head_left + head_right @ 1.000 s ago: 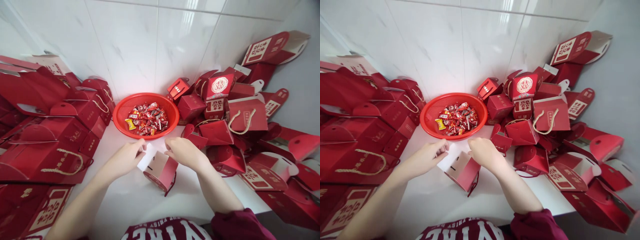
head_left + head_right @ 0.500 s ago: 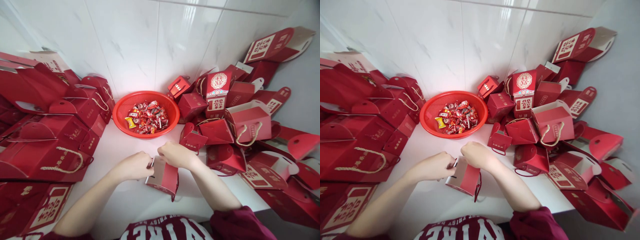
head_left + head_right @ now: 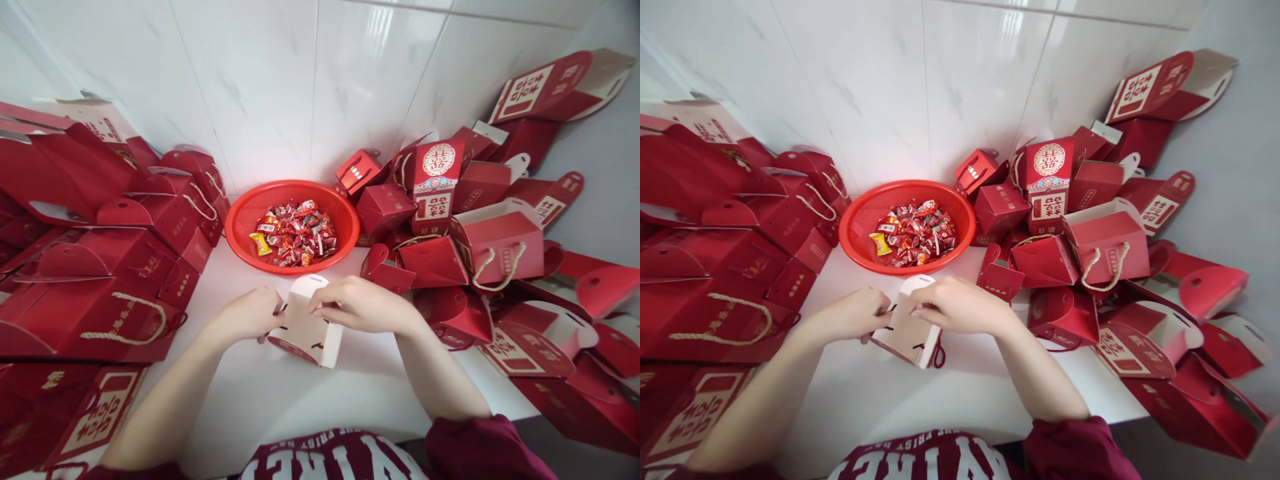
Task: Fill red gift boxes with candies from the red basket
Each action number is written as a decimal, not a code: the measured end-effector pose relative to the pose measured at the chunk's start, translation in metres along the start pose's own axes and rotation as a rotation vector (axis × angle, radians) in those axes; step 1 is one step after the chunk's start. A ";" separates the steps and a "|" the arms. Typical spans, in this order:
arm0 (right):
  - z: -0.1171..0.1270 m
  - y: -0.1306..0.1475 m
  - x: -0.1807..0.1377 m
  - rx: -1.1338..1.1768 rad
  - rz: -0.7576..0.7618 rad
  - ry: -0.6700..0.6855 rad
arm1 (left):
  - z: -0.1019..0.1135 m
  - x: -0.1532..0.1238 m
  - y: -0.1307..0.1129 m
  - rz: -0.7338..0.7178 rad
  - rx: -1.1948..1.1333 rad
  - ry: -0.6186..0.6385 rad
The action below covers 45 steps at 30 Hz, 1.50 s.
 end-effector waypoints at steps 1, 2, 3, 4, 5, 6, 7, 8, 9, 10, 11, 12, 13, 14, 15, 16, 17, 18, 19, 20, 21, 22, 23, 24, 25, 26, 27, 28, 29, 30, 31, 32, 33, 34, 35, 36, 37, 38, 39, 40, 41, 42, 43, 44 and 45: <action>-0.001 -0.004 -0.003 -0.009 -0.028 0.037 | 0.000 0.000 0.000 -0.003 -0.002 0.003; -0.003 -0.009 -0.006 -0.026 -0.056 0.085 | -0.001 0.001 0.000 -0.011 -0.004 0.006; -0.007 -0.014 -0.007 -0.045 -0.084 0.137 | -0.001 0.002 -0.001 -0.021 -0.004 0.007; -0.011 -0.019 -0.008 -0.063 -0.110 0.185 | -0.002 0.003 -0.003 -0.030 0.000 -0.001; -0.015 -0.025 -0.008 -0.072 -0.133 0.224 | -0.001 0.004 -0.005 -0.040 0.006 -0.019; -0.018 -0.029 -0.007 -0.072 -0.151 0.253 | 0.000 0.005 -0.008 -0.054 0.011 -0.046; -0.021 -0.032 -0.006 -0.065 -0.158 0.275 | 0.002 0.005 -0.011 -0.073 0.015 -0.077; -0.023 -0.034 -0.005 -0.053 -0.149 0.296 | 0.004 0.005 -0.015 -0.097 0.022 -0.112; -0.025 -0.034 -0.005 -0.042 -0.130 0.318 | 0.007 0.004 -0.020 -0.127 0.034 -0.149; -0.026 -0.034 -0.005 -0.030 -0.106 0.340 | 0.010 0.002 -0.024 -0.159 0.049 -0.182; -0.027 -0.034 -0.005 -0.021 -0.089 0.354 | 0.013 -0.001 -0.029 -0.183 0.062 -0.198; -0.027 -0.034 -0.005 -0.018 -0.082 0.356 | 0.014 -0.003 -0.032 -0.198 0.068 -0.194; -0.027 -0.034 -0.005 -0.020 -0.087 0.348 | 0.014 -0.006 -0.035 -0.210 0.065 -0.171; -0.026 -0.036 -0.004 -0.029 -0.100 0.331 | 0.014 -0.009 -0.038 -0.223 0.056 -0.132; -0.025 -0.037 -0.003 -0.046 -0.115 0.310 | 0.012 -0.012 -0.040 -0.240 0.046 -0.081; -0.025 -0.038 -0.002 -0.066 -0.125 0.291 | 0.010 -0.015 -0.043 -0.266 0.044 -0.025; -0.025 -0.038 -0.001 -0.086 -0.128 0.275 | 0.008 -0.018 -0.046 -0.297 0.059 0.018; -0.026 -0.039 0.001 -0.100 -0.126 0.263 | 0.006 -0.021 -0.047 -0.322 0.087 0.043; -0.027 -0.039 0.003 -0.107 -0.121 0.253 | 0.005 -0.022 -0.047 -0.336 0.123 0.057; -0.028 -0.040 0.005 -0.107 -0.112 0.247 | 0.003 -0.023 -0.046 -0.340 0.162 0.062; -0.030 -0.040 0.007 -0.102 -0.097 0.245 | 0.002 -0.023 -0.045 -0.335 0.200 0.058; -0.031 -0.039 0.009 -0.094 -0.080 0.246 | 0.001 -0.022 -0.043 -0.321 0.232 0.046; -0.032 -0.039 0.011 -0.086 -0.061 0.248 | 0.001 -0.021 -0.042 -0.305 0.255 0.030; -0.033 -0.039 0.012 -0.080 -0.046 0.251 | 0.000 -0.020 -0.041 -0.291 0.271 0.018; -0.033 -0.039 0.012 -0.077 -0.040 0.252 | 0.000 -0.018 -0.040 -0.276 0.282 0.005; -0.033 -0.039 0.012 -0.080 -0.047 0.254 | 0.000 -0.017 -0.040 -0.262 0.291 -0.007; -0.032 -0.040 0.011 -0.087 -0.069 0.256 | 0.000 -0.016 -0.041 -0.253 0.297 -0.014; -0.030 -0.040 0.008 -0.097 -0.101 0.258 | 0.000 -0.015 -0.042 -0.248 0.304 -0.016; -0.027 -0.041 0.005 -0.107 -0.136 0.256 | 0.000 -0.015 -0.043 -0.245 0.310 -0.020; -0.024 -0.039 0.001 -0.115 -0.162 0.244 | 0.000 -0.016 -0.044 -0.244 0.313 -0.026; -0.019 -0.037 -0.002 -0.122 -0.178 0.215 | 0.000 -0.017 -0.045 -0.244 0.316 -0.031; -0.014 -0.033 -0.006 -0.124 -0.186 0.163 | 0.000 -0.018 -0.046 -0.247 0.318 -0.037; -0.008 -0.028 -0.009 -0.129 -0.190 0.096 | -0.001 -0.020 -0.047 -0.252 0.320 -0.044; -0.005 -0.024 -0.011 -0.140 -0.198 0.025 | -0.002 -0.021 -0.049 -0.261 0.324 -0.053; -0.004 -0.021 -0.013 -0.158 -0.216 -0.029 | -0.003 -0.023 -0.052 -0.270 0.332 -0.059; -0.007 -0.018 -0.014 -0.180 -0.247 -0.052 | -0.005 -0.025 -0.054 -0.274 0.343 -0.063; -0.014 -0.017 -0.014 -0.203 -0.281 -0.038 | -0.008 -0.026 -0.057 -0.271 0.356 -0.064; -0.024 -0.017 -0.012 -0.223 -0.311 0.009 | -0.011 -0.028 -0.059 -0.266 0.365 -0.056; -0.035 -0.016 -0.010 -0.238 -0.333 0.070 | -0.015 -0.028 -0.061 -0.259 0.370 -0.043; -0.046 -0.016 -0.007 -0.247 -0.346 0.122 | -0.019 -0.029 -0.063 -0.253 0.371 -0.029; -0.055 -0.015 -0.005 -0.252 -0.348 0.155 | -0.022 -0.029 -0.064 -0.249 0.370 -0.018; -0.060 -0.014 -0.001 -0.257 -0.342 0.165 | -0.024 -0.029 -0.066 -0.249 0.372 -0.013; -0.064 -0.013 0.002 -0.263 -0.337 0.159 | -0.026 -0.028 -0.067 -0.253 0.376 -0.013; -0.066 -0.013 0.004 -0.267 -0.332 0.141 | -0.026 -0.026 -0.068 -0.266 0.378 -0.017; -0.066 -0.013 0.007 -0.269 -0.326 0.121 | -0.026 -0.024 -0.070 -0.285 0.375 -0.022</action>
Point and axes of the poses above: each hand's wrist, its own x-axis towards the middle knuckle, its own z-axis out of the back of the hand, y = z × x, the point moved 7 cm from there along x, towards the middle knuckle, and after that the axes turned 6 degrees about -z, right-handed, at the moved point
